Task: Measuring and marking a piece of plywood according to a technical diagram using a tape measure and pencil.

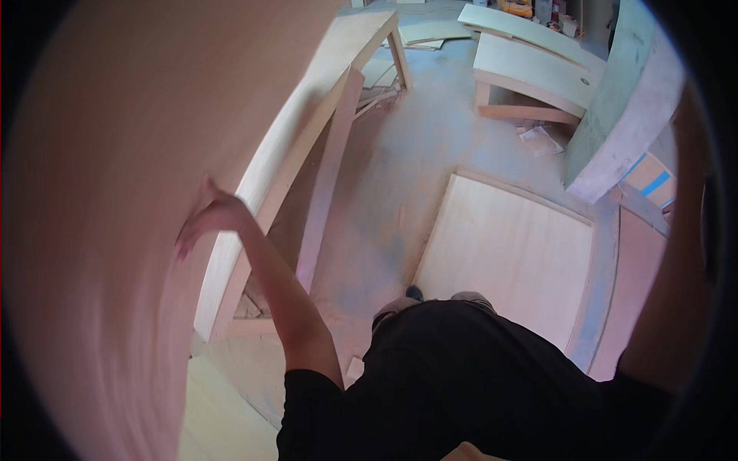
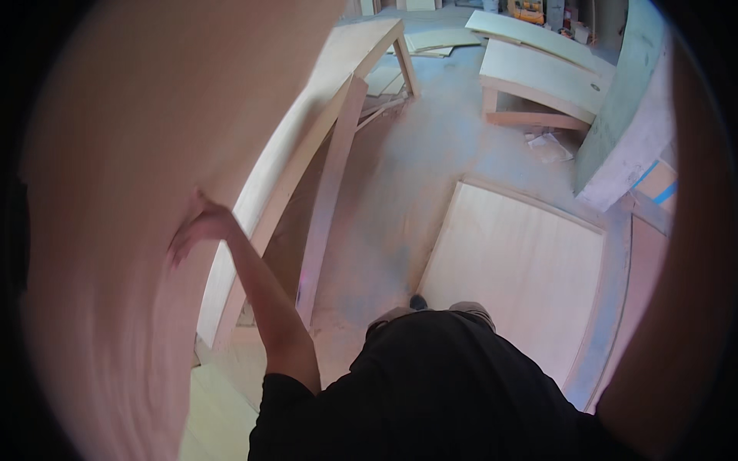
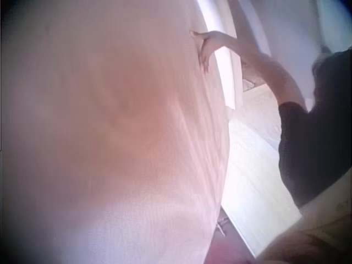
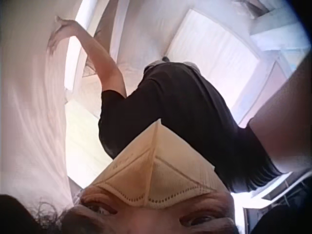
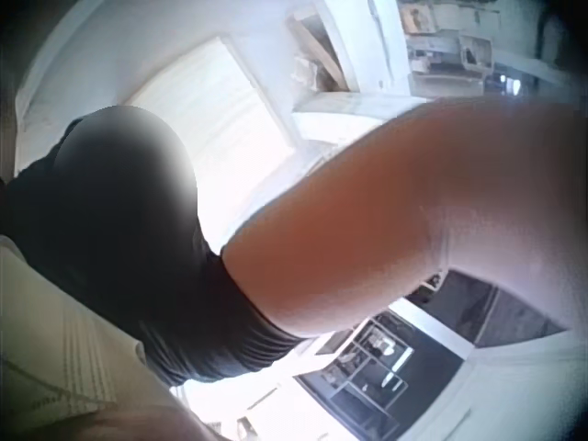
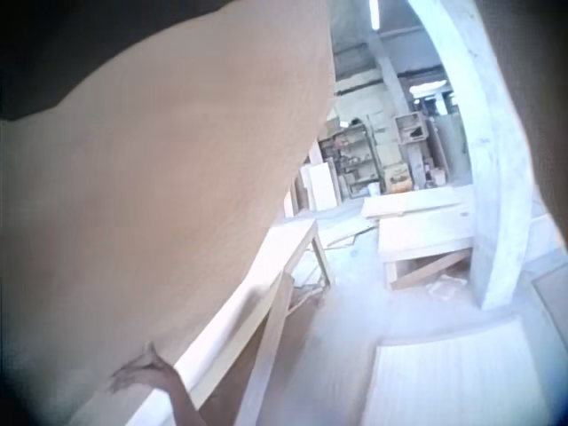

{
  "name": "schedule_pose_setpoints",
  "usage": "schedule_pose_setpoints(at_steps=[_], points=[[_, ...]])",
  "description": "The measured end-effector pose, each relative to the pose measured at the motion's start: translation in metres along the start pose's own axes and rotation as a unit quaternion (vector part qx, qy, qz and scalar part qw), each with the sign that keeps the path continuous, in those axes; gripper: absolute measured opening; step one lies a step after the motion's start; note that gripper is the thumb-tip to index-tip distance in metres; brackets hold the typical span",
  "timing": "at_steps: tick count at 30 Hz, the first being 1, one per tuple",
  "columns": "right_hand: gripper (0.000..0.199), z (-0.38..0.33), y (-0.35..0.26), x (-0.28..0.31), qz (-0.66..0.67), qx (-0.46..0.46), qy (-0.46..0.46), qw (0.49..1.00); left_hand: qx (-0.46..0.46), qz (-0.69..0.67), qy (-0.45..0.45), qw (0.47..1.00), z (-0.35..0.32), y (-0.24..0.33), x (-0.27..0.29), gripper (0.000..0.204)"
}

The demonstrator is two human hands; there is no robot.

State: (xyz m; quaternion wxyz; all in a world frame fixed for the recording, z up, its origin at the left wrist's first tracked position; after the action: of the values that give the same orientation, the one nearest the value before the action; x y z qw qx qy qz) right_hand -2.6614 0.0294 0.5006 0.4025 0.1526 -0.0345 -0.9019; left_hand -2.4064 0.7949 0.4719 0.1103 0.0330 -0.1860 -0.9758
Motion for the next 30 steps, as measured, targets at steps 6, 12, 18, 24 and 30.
schedule_pose_setpoints(at_steps=[6, 12, 18, 24, 30], points=[[0.051, 0.077, -0.06, -0.536, -0.01, 0.077, -0.069, 0.995, 0.327, -0.526, -0.385, 0.684, -0.13, 0.065, -0.234, 0.115], [0.058, -0.041, 0.068, -0.592, 0.01, 0.072, -0.057, 0.996, 0.262, -0.877, -0.242, 0.323, -0.081, 0.191, -0.166, 0.105], [0.045, -0.258, 0.171, -0.566, 0.198, -0.088, -0.358, 0.908, 0.51, -0.814, -0.114, 0.253, -0.224, 0.227, -0.256, 0.064], [0.051, -0.589, 0.364, -0.289, 0.115, -0.46, -0.726, 0.499, 0.661, -0.666, 0.037, 0.344, -0.433, 0.119, -0.381, 0.079], [0.043, -0.611, 0.511, -0.166, -0.011, -0.638, -0.692, 0.338, 0.849, -0.327, -0.235, 0.341, -0.595, 0.244, -0.423, 0.116]])
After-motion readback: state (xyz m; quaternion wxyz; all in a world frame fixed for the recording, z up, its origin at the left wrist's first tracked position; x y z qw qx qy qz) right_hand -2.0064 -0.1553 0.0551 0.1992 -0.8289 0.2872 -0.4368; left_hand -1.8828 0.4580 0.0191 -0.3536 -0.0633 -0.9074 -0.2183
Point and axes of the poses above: each hand's wrist, its own z-axis towards the middle knuckle, its own x-axis out of the back of the hand, y = z × x, the point moved 8 cm from there along z, towards the middle knuckle, and after that the axes turned 8 degrees about -y, right-handed, at the moved point
